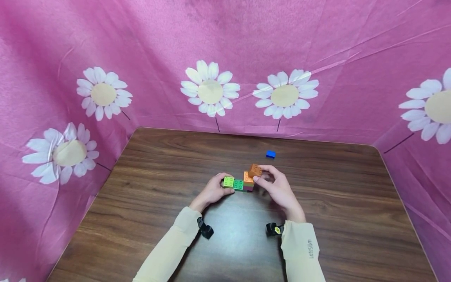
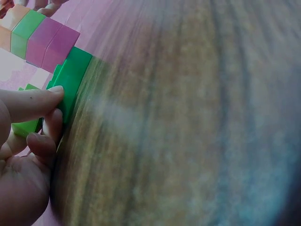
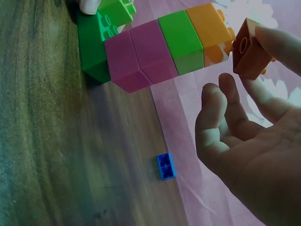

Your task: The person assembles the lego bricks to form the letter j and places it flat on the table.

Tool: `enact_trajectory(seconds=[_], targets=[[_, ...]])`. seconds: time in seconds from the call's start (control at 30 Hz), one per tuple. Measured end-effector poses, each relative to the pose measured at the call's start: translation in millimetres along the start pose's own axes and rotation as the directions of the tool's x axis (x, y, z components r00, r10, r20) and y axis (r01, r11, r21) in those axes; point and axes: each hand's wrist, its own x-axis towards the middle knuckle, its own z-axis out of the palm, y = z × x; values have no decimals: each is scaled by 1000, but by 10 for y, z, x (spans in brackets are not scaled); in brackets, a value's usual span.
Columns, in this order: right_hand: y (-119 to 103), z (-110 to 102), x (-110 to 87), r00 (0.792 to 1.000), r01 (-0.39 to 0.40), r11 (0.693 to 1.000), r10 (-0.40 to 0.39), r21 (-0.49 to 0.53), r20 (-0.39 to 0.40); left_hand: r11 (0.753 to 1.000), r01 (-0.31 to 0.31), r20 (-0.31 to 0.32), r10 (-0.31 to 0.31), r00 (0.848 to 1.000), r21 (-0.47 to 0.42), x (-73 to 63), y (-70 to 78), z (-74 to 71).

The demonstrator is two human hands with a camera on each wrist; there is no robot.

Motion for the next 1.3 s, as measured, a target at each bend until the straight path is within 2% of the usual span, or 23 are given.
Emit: enact_trajectory(seconds=[0.23, 0.43, 0.7, 1.03, 1.3], targets=[[-62, 23, 4, 996, 90, 991, -88, -102, 25, 1000, -12, -3, 12, 1000, 17, -10, 0, 3], [-90, 32, 2, 992, 124, 981, -119, -148, 45, 1000, -13, -8, 13, 1000, 18, -9, -10, 4], [-144, 61, -5, 992, 121, 983, -114, -137, 53, 999, -21, -6, 21, 1000, 26, -2, -8, -1], [-95, 67, 17, 993, 96, 984, -84, -153, 79, 1000, -18, -4, 18, 1000, 22, -8, -11, -1], [-90, 92, 58, 996, 75, 985, -68, -152, 50, 1000, -18, -6, 18, 1000, 19, 1, -9, -8]])
